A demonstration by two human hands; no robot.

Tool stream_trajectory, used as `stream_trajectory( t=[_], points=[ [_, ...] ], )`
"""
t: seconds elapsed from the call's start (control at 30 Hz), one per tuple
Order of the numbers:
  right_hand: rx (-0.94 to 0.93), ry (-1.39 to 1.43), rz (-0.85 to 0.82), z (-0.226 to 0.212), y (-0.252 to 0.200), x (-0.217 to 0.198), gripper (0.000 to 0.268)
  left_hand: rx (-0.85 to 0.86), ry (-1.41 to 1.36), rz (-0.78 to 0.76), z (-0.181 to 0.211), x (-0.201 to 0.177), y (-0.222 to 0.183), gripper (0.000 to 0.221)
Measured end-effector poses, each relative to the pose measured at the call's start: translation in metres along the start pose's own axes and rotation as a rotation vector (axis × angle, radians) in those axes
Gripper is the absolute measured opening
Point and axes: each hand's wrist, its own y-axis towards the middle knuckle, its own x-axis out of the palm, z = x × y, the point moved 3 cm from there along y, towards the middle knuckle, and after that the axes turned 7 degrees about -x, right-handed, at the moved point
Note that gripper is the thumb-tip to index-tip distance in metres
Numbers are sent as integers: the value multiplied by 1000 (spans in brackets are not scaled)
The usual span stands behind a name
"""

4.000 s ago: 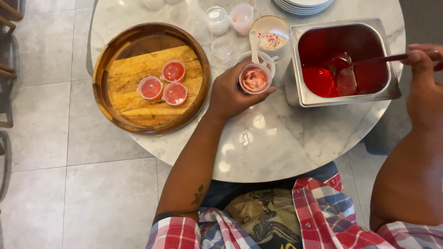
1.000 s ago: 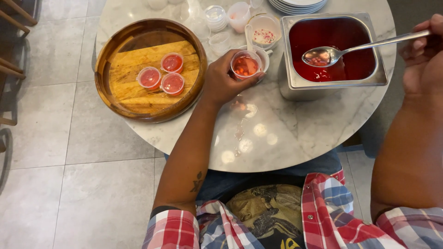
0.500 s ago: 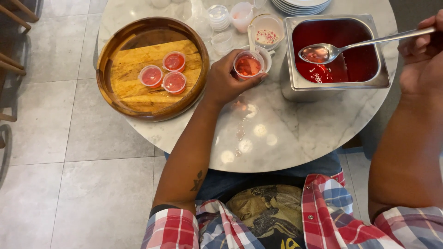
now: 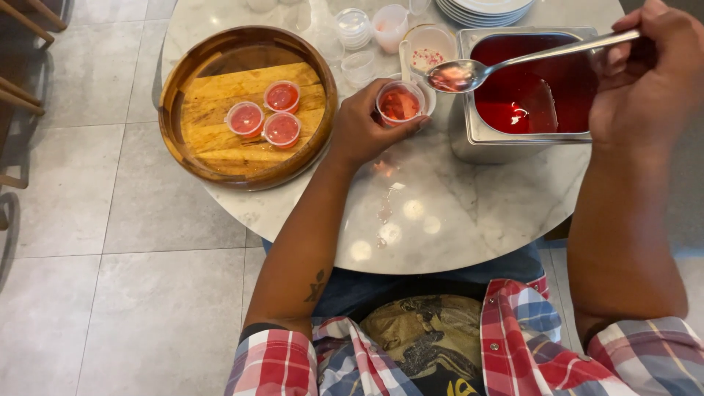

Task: Filling small plastic cups with red liquid from a large container using a spoon and then sealing them with lids.

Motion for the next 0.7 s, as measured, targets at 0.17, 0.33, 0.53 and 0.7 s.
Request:
stream_trajectory(
  t=[0.17,0.33,0.53,0.7],
  points=[
    [-188,-40,-155,8,-9,11,16,-9,12,2,0,-2,0,56],
    [-377,-175,-266,3,-24,26,22,41,22,22,-1,-1,1,55],
    [-540,-245,-350,-7,-41,32,28,48,-48,4,4,-5,1,53],
    [-799,-344,-459,-13,-48,25,31,63,-33,6,2,-5,2,54]
  ],
)
